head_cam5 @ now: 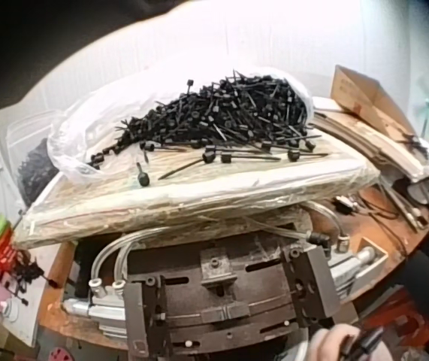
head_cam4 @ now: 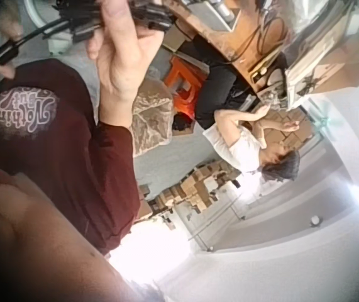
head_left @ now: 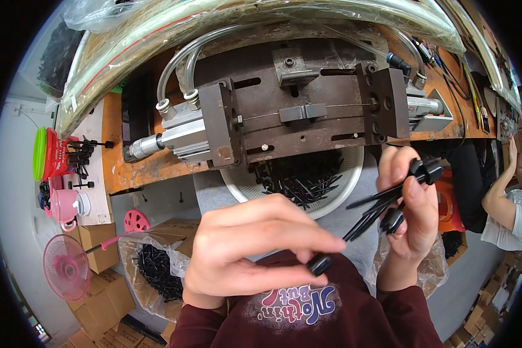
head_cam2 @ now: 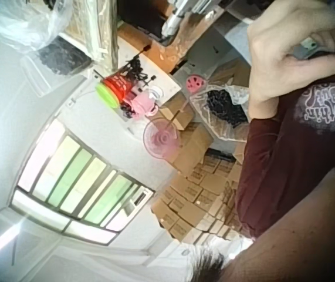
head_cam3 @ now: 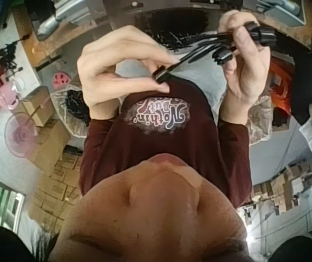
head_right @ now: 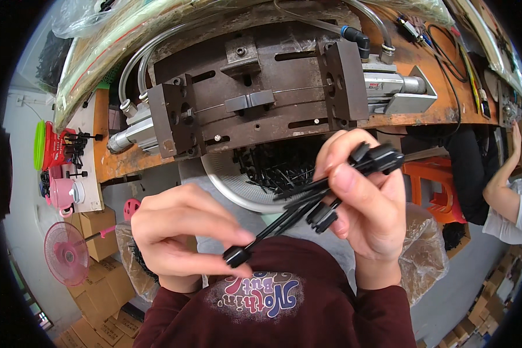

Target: Assembling small black plastic components using a pneumatic assembly jig on a workshop table.

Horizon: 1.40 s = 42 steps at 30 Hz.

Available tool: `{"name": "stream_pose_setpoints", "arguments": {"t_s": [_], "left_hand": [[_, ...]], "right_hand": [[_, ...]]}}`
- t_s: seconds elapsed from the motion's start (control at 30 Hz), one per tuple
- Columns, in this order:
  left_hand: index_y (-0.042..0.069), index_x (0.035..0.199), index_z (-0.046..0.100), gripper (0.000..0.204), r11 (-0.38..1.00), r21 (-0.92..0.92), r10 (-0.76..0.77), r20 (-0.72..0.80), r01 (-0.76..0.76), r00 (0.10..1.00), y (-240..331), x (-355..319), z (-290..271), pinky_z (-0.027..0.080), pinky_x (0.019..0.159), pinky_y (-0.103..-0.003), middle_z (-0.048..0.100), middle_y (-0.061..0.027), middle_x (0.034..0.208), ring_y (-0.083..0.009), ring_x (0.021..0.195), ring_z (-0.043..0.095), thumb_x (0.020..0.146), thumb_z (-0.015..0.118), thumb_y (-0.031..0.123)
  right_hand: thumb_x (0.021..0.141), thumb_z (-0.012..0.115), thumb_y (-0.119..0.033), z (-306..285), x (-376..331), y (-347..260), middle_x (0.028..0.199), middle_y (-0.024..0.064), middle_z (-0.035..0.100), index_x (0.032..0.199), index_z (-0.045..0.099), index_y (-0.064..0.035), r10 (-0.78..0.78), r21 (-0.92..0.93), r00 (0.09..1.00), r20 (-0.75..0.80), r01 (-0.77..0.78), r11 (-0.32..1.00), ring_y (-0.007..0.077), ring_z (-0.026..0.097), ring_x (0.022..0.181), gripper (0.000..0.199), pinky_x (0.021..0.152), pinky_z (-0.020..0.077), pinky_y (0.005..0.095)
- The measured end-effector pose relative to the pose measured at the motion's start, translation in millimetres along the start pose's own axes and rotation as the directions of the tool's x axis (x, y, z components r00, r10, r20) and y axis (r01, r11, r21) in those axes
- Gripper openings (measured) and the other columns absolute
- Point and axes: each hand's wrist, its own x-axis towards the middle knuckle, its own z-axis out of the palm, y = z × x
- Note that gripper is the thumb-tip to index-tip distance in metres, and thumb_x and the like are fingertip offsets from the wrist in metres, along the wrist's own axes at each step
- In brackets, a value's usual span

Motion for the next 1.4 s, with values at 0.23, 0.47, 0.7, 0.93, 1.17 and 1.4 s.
{"name": "stream_pose_setpoints", "arguments": {"t_s": [0.23,0.47,0.7,0.93,1.17,1.4], "left_hand": [[0.004,0.085,0.073,0.031,0.881,0.468,0.169,-0.181,-0.067,0.969,-13.2,0.5,11.9,0.049,0.062,-0.026,0.066,-0.0087,0.086,-0.0174,0.074,0.062,0.056,0.084,0.007],[0.004,0.088,0.069,0.028,0.560,0.818,0.336,-0.080,-0.131,0.939,-59.3,11.8,25.7,0.051,0.064,-0.027,0.067,-0.0136,0.112,-0.0206,0.075,0.066,0.061,0.078,0.007],[0.007,0.088,0.070,0.027,0.456,0.887,0.247,-0.046,-0.074,0.968,-47.8,22.1,21.6,0.046,0.057,-0.024,0.068,-0.0070,0.111,-0.0159,0.063,0.063,0.062,0.078,0.009],[0.005,0.094,0.069,0.035,0.677,0.726,0.246,-0.069,-0.121,0.967,-45.5,20.2,20.5,0.049,0.058,-0.024,0.070,-0.0085,0.103,-0.0132,0.063,0.064,0.062,0.082,0.012],[0.001,0.092,0.069,0.034,0.884,0.392,0.297,-0.055,-0.253,0.953,-24.7,5.9,19.8,0.051,0.058,-0.026,0.070,-0.0103,0.086,-0.0189,0.067,0.066,0.062,0.083,0.006],[0.003,0.091,0.071,0.033,0.745,0.661,0.248,-0.146,-0.092,0.958,-34.9,2.5,19.3,0.048,0.062,-0.029,0.066,-0.0097,0.101,-0.0182,0.079,0.060,0.059,0.080,-0.001]], "right_hand": [[0.087,0.064,-0.008,-4.0,-0.8,-1.4,0.096,0.0123,0.052,0.099,0.052,0.0020,-0.302,-0.228,0.935,-0.186,0.258,0.939,0.0076,0.053,0.055,0.020,0.046,0.0449,0.0182],[0.079,0.070,-0.001,1.9,0.1,10.1,0.097,0.0121,0.051,0.094,0.057,0.0016,-0.619,-0.617,0.786,-0.007,0.483,0.621,0.0134,0.054,0.060,0.020,0.051,0.0463,0.0226],[0.071,0.080,-0.006,-3.1,-5.3,8.5,0.093,0.0062,0.058,0.092,0.065,-0.0092,-0.692,-0.913,0.642,0.330,0.403,-0.062,0.0180,0.057,0.084,0.026,0.074,0.0461,0.0286],[0.069,0.077,0.001,-4.6,-3.1,18.5,0.101,0.0069,0.054,0.104,0.068,-0.0078,-0.546,-0.837,0.636,0.546,0.449,-0.314,0.0198,0.061,0.083,0.037,0.067,0.0505,0.0293],[0.068,0.069,-0.003,3.5,1.6,28.9,0.105,0.0120,0.059,0.106,0.068,0.0031,-0.501,-0.771,0.607,0.617,0.592,-0.233,0.0242,0.064,0.088,0.038,0.072,0.0533,0.0328],[0.071,0.074,0.006,-6.8,11.1,25.9,0.105,0.0108,0.060,0.100,0.068,-0.0040,-0.624,-0.848,0.588,0.515,0.455,-0.271,0.0210,0.062,0.090,0.031,0.072,0.0524,0.0293]]}}
